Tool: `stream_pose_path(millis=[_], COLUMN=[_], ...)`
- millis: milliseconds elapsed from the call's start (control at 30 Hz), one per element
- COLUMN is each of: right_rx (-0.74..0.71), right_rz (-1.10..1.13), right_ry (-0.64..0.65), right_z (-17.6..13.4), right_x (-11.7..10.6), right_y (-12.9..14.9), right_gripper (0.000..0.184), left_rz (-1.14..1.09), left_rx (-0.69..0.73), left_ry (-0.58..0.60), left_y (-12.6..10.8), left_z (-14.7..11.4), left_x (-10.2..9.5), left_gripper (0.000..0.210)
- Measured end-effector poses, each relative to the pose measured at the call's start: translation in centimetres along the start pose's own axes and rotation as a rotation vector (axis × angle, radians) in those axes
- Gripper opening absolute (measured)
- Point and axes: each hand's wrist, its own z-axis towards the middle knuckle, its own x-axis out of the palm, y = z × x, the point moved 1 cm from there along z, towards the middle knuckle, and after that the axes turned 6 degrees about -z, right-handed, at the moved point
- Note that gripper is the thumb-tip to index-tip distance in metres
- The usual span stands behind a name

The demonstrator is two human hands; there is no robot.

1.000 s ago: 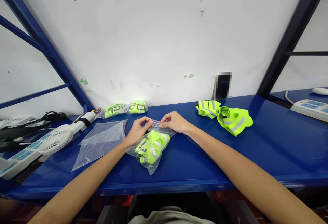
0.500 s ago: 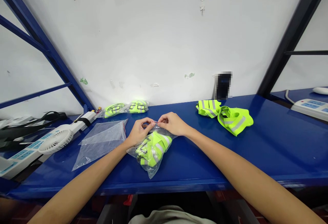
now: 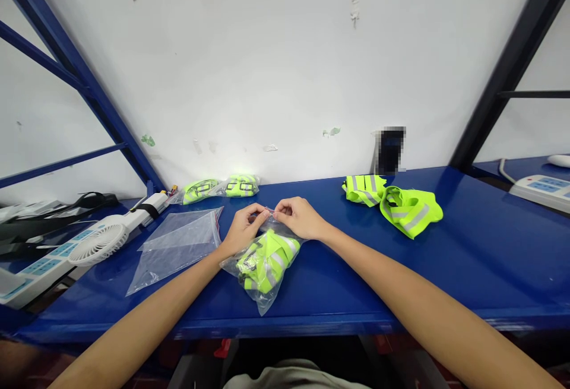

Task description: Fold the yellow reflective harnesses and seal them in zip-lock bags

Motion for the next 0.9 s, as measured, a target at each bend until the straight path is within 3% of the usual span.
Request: stream_pose_path(millis=[233, 400, 533, 633, 767, 900], right_rx=[-0.079, -0.093, -0.042, 0.024, 0.022, -0.067], right_rz=[-0.042, -0.066, -0.042, -0.023, -0.089, -0.252], right_ry=[0.069, 0.137, 0.151, 0.11, 0.051, 0.102], right_z=[-0.2, -0.6, -1.3, -2.5, -5.3, -7.8], right_x=[0.5, 0.1, -0.8, -1.8, -3.4, -4.7], right_y=[0.1, 0.1, 0.2, 0.3, 1.3, 3.3], right_gripper=[0.019, 0.021, 0.028, 0.03, 0.031, 0.03], left_rz=[-0.217, -0.162, -0.243, -0.32, -0.266, -0.121], left_rx=[-0.072, -0.033, -0.1, -0.151, -0.134, -0.084], left_ry=[0.128, 0.045, 0.008, -0.013, -0.067, 0.007], left_y=[0.3, 0.0, -0.5, -1.3, -3.3, -5.7], left_z=[0.3, -0.1, 0.0, 0.0, -1.3, -3.4], left_x=[-0.1, -0.1, -0.4, -1.4, -3.7, -5.2], left_gripper=[0.029, 0.025, 0.024, 0.023, 0.022, 0.023])
